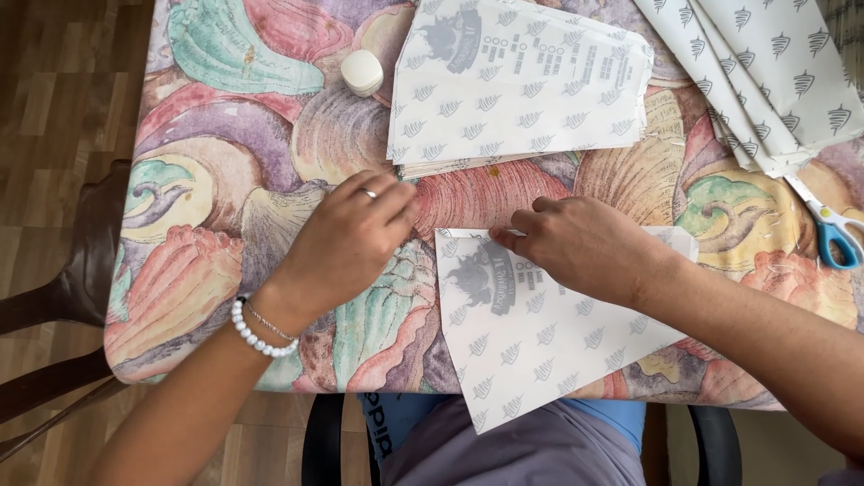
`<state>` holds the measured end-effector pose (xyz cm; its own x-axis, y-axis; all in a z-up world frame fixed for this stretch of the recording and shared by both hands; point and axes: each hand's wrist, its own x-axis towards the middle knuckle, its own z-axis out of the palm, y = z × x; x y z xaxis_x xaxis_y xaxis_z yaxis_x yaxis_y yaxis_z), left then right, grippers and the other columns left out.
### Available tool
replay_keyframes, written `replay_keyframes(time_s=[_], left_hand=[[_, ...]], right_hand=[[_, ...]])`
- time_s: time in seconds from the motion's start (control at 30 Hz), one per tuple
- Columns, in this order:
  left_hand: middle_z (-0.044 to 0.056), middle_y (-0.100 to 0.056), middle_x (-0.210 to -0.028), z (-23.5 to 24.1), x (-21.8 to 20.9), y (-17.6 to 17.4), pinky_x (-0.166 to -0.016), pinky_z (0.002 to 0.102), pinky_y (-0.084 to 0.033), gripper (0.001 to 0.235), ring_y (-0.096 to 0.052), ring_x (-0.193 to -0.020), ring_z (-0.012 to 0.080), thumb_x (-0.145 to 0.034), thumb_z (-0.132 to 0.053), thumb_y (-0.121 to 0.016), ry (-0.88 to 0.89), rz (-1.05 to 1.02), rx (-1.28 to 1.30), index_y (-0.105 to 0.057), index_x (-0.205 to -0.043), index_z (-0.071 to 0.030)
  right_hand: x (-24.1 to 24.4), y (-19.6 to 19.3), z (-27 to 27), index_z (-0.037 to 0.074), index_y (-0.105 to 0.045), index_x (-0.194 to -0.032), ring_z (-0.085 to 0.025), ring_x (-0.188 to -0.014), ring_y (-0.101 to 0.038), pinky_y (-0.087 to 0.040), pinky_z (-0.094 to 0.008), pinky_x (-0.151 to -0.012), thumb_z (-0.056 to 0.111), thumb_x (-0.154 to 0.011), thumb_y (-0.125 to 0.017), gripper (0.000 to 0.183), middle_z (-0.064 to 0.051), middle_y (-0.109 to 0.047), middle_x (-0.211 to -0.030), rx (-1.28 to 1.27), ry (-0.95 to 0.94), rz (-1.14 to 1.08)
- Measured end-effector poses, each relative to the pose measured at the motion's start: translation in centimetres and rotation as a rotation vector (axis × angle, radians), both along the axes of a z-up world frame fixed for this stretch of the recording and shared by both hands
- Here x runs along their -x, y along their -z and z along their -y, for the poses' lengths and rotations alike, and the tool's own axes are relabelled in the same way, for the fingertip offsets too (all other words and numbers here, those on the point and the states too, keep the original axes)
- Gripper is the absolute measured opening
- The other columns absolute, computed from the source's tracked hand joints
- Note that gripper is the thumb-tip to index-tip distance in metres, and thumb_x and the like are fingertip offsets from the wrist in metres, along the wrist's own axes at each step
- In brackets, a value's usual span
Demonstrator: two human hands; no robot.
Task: Folding pre-printed paper sheets into bags on a table with a patterned tablecloth.
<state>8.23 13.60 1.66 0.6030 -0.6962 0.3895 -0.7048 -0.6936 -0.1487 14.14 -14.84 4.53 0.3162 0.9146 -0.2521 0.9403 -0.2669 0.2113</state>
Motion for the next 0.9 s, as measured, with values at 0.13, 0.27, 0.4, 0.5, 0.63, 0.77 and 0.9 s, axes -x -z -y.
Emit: replay_keyframes(time_s=[0.13,0.27,0.4,0.5,0.63,0.77,0.9], left_hand=[[0.022,-0.069,-0.109,4.1,1.9,0.7,-0.100,0.045,-0.057,0.033,-0.068,-0.111,0.0352,-0.093,0.016,-0.049,-0.017,-0.104,0.249,-0.072,-0.114,0.006],[0.018,-0.064,-0.103,8.2,3.0,2.8,-0.097,0.045,-0.056,0.033,-0.068,-0.102,0.0331,-0.093,0.009,-0.052,-0.046,-0.177,0.218,-0.065,-0.123,0.005],[0.015,-0.058,-0.103,10.3,4.3,4.1,-0.100,0.045,-0.052,0.042,-0.062,-0.098,0.0294,-0.091,-0.004,-0.055,-0.243,-0.059,-0.006,-0.061,-0.133,0.003],[0.009,-0.057,-0.111,10.9,4.4,4.0,-0.103,0.037,-0.047,0.052,-0.054,-0.098,0.0244,-0.096,-0.014,-0.046,-0.349,-0.034,-0.222,-0.053,-0.147,-0.002],[0.018,-0.055,-0.135,10.7,4.4,4.0,-0.108,0.043,-0.044,0.053,-0.052,-0.117,0.0332,-0.094,-0.007,-0.046,-0.313,-0.152,-0.130,-0.050,-0.146,0.001],[0.012,-0.058,-0.128,11.1,4.3,3.7,-0.105,0.038,-0.046,0.050,-0.055,-0.110,0.0267,-0.096,-0.013,-0.048,-0.333,-0.040,-0.226,-0.053,-0.145,-0.002],[0.009,-0.058,-0.117,11.2,4.4,3.7,-0.101,0.036,-0.049,0.055,-0.054,-0.098,0.0244,-0.094,-0.012,-0.051,-0.349,-0.028,-0.266,-0.051,-0.149,-0.004]], right_hand=[[-0.2,1.2,0.5,0.023,-0.073,-0.120,-0.014,-0.085,-0.071,-0.061,-0.028,-0.075,0.013,-0.094,-0.065,0.029,0.003,-0.071,-0.094,-0.033,-0.007,0.022],[-1.0,3.3,1.9,0.016,-0.074,-0.108,-0.017,-0.080,-0.068,-0.061,-0.031,-0.069,0.009,-0.093,-0.061,0.021,0.001,-0.064,-0.093,-0.182,-0.031,-0.033],[-1.4,2.7,4.3,0.008,-0.077,-0.109,-0.026,-0.085,-0.071,-0.061,-0.037,-0.071,0.003,-0.094,-0.062,0.022,-0.009,-0.067,-0.092,-0.467,0.091,-0.326],[-2.0,2.3,8.3,0.009,-0.080,-0.108,-0.023,-0.087,-0.078,-0.068,-0.035,-0.084,0.008,-0.095,-0.064,0.020,-0.006,-0.079,-0.107,-0.612,0.351,-0.502],[-2.2,3.5,12.3,0.008,-0.081,-0.105,-0.020,-0.078,-0.076,-0.066,-0.033,-0.074,0.009,-0.092,-0.070,0.017,-0.003,-0.078,-0.094,-0.608,0.385,-0.428],[-1.5,3.2,13.4,0.017,-0.079,-0.112,-0.017,-0.086,-0.071,-0.063,-0.035,-0.059,0.006,-0.093,-0.067,0.024,0.004,-0.074,-0.099,-0.479,0.309,-0.182],[-1.4,3.7,13.4,0.019,-0.074,-0.119,-0.017,-0.086,-0.070,-0.065,-0.032,-0.050,-0.010,-0.088,-0.063,0.044,0.006,-0.071,-0.095,-0.242,0.269,-0.027]])
